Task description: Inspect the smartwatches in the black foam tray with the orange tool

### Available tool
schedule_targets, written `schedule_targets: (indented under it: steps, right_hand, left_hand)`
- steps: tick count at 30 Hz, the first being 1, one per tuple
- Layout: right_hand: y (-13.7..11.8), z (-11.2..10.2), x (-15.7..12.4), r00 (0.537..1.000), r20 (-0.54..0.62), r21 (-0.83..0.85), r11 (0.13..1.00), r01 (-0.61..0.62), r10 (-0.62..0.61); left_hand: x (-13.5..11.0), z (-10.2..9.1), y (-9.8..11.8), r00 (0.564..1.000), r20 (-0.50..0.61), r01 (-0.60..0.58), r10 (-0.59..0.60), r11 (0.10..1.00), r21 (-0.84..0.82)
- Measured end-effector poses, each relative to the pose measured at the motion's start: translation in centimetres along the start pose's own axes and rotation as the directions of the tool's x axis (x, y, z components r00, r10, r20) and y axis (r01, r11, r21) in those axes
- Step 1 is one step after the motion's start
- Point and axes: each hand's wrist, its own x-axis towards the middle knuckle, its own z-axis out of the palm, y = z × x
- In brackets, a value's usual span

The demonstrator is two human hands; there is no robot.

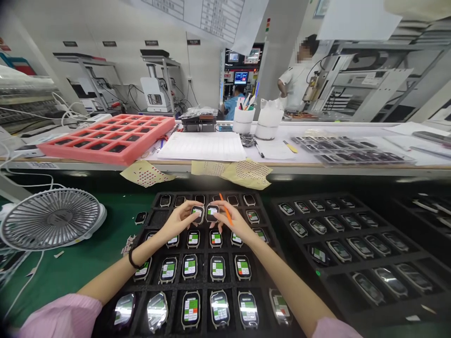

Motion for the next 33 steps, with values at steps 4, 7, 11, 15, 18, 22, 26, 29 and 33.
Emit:
schedule_targets:
  steps: [4, 7, 11, 15, 18, 22, 26, 29, 33]
  right_hand:
    - [0.1, 0.0, 0.0, 1.000, -0.006, 0.006, 1.000, 0.005, -0.005]
    - [0.1, 0.1, -0.2, 1.000, 0.002, 0.008, 1.000, 0.021, -0.021]
    - [0.1, 0.1, -0.2, 0.999, 0.001, 0.007, 0.999, 0.033, -0.033]
    - [0.2, 0.2, -0.2, 0.999, -0.021, -0.012, 0.999, 0.031, -0.032]
    - [0.4, 0.2, -0.2, 0.999, -0.042, -0.027, 0.999, 0.030, -0.031]
    - [0.5, 0.0, -0.3, 0.998, -0.040, -0.016, 0.999, 0.043, -0.043]
    - [0.7, -0.1, -0.3, 0.998, -0.019, 0.018, 0.998, 0.064, -0.064]
    - [0.6, -0.1, -0.4, 0.998, -0.020, 0.015, 0.998, 0.064, -0.064]
    - [0.4, 0.1, -0.4, 0.998, -0.023, 0.001, 0.999, 0.053, -0.053]
  left_hand:
    - [0.0, -0.3, 0.1, 1.000, 0.022, 0.016, -0.016, 1.000, -0.011]
    - [-0.1, -0.5, -0.2, 1.000, 0.027, 0.007, -0.007, 1.000, -0.013]
    - [-0.1, -0.5, -0.6, 1.000, 0.019, -0.013, 0.014, 1.000, -0.018]
    - [-0.1, -0.5, -0.6, 1.000, 0.012, 0.003, -0.003, 1.000, -0.006]
    - [-0.1, -0.5, -0.3, 1.000, 0.012, 0.020, -0.020, 0.999, -0.026]
    - [-0.2, -0.6, -0.1, 0.999, 0.039, 0.037, -0.033, 0.995, -0.090]
    - [-0.2, -0.5, -0.3, 0.999, 0.048, 0.015, -0.010, 0.994, -0.109]
    - [-0.1, -0.5, -0.6, 0.999, 0.049, -0.001, 0.006, 0.995, -0.104]
    - [-0.2, -0.4, -1.1, 0.999, 0.050, -0.006, 0.010, 0.997, -0.081]
